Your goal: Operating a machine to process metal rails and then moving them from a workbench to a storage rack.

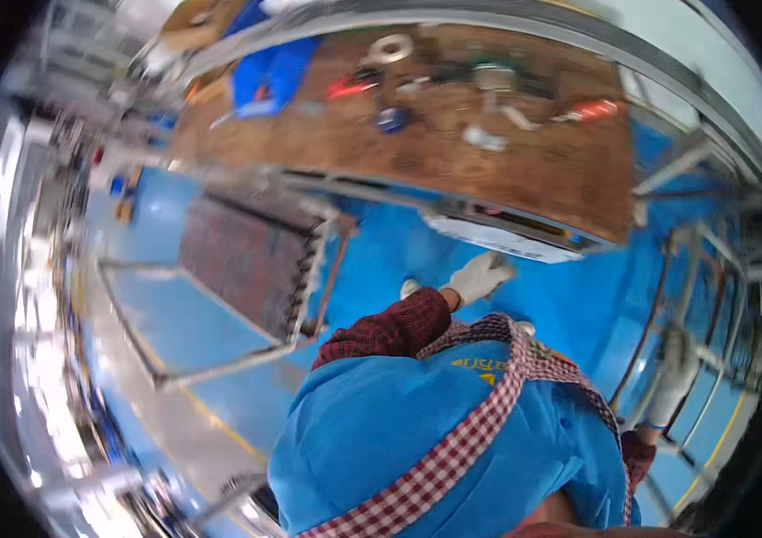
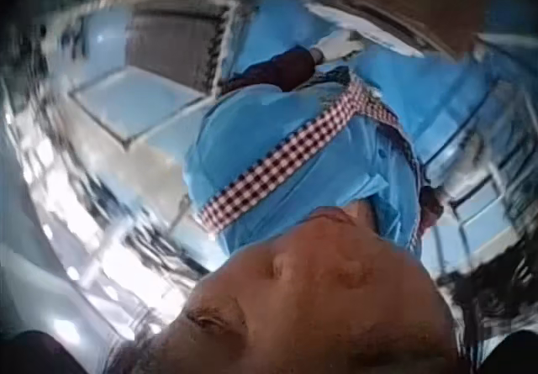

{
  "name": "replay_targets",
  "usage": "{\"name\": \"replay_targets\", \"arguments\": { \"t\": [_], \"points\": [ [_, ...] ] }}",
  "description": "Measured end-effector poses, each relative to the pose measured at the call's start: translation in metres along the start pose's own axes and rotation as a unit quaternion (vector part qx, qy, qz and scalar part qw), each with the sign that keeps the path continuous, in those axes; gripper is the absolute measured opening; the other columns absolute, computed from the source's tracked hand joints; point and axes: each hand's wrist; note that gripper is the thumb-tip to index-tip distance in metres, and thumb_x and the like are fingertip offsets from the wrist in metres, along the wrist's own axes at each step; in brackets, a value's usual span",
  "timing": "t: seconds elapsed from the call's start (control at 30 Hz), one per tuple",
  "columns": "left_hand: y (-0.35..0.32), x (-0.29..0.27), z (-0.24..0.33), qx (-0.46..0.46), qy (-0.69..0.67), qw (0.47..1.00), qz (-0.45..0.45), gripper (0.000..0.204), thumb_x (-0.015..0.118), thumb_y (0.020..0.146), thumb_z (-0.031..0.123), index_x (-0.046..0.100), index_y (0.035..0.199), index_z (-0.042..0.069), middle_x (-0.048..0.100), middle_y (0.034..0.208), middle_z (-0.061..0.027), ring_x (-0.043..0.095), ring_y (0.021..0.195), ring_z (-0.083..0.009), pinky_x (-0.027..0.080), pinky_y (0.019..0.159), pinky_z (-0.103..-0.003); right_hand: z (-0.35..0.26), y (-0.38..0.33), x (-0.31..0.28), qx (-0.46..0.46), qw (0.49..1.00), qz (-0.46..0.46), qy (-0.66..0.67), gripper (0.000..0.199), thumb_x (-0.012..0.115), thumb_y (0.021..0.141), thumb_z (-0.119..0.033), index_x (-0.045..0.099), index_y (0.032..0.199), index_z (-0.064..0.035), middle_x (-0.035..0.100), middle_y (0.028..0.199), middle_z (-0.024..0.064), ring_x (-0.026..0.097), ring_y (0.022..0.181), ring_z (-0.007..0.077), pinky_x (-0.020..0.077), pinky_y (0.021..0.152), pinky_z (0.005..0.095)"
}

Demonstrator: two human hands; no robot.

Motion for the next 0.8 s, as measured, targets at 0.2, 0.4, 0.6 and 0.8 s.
{"name": "replay_targets", "arguments": {
  "t": [0.2,0.4,0.6,0.8],
  "points": [
    [-0.071,-0.142,-0.157,-0.133,-0.101,0.960,0.224,0.044,0.062,0.093,0.040,0.066,0.116,0.002,0.065,0.087,-0.0075,0.059,0.067,-0.0180,0.051,0.061,-0.032,-0.102,-0.054,0.230,-0.029,0.923,-0.383,0.031,0.023,0.063,0.099,-0.016,0.077,0.114,-0.0055,0.070,0.086,0.0048,0.056,0.067,0.0144,0.0455,0.060,0.0282],
    [-0.112,-0.277,-0.318,-0.198,-0.378,0.805,0.413,0.032,0.065,0.093,0.029,0.066,0.108,0.001,0.060,0.079,-0.0077,0.054,0.061,-0.0181,0.049,0.053,-0.033,-0.184,-0.102,0.366,-0.149,0.800,-0.567,-0.129,0.023,0.067,0.098,-0.024,0.080,0.108,-0.0084,0.073,0.087,0.0067,0.059,0.066,0.0199,0.0457,0.060,0.0328],
    [-0.074,-0.360,-0.392,-0.158,-0.422,0.767,0.458,0.027,0.063,0.091,0.029,0.065,0.099,0.003,0.059,0.075,-0.0083,0.053,0.058,-0.0182,0.048,0.049,-0.033,-0.196,-0.116,0.426,-0.161,0.715,-0.646,-0.216,0.028,0.066,0.098,-0.031,0.080,0.109,-0.0092,0.075,0.090,0.0073,0.060,0.067,0.0215,0.0455,0.060,0.0350],
    [0.005,-0.404,-0.398,-0.124,-0.456,0.772,0.425,0.028,0.063,0.091,0.030,0.064,0.100,0.004,0.060,0.079,-0.0088,0.054,0.059,-0.0190,0.051,0.050,-0.034,-0.203,-0.115,0.447,-0.116,0.680,-0.667,-0.280,0.034,0.064,0.099,-0.036,0.079,0.114,-0.0103,0.076,0.094,0.0076,0.061,0.069,0.0230,0.0462,0.062,0.0380]
  ]
}}
Point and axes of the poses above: each hand's wrist, its own y-axis towards the middle knuckle, its own x-axis out of the palm, z = x × y
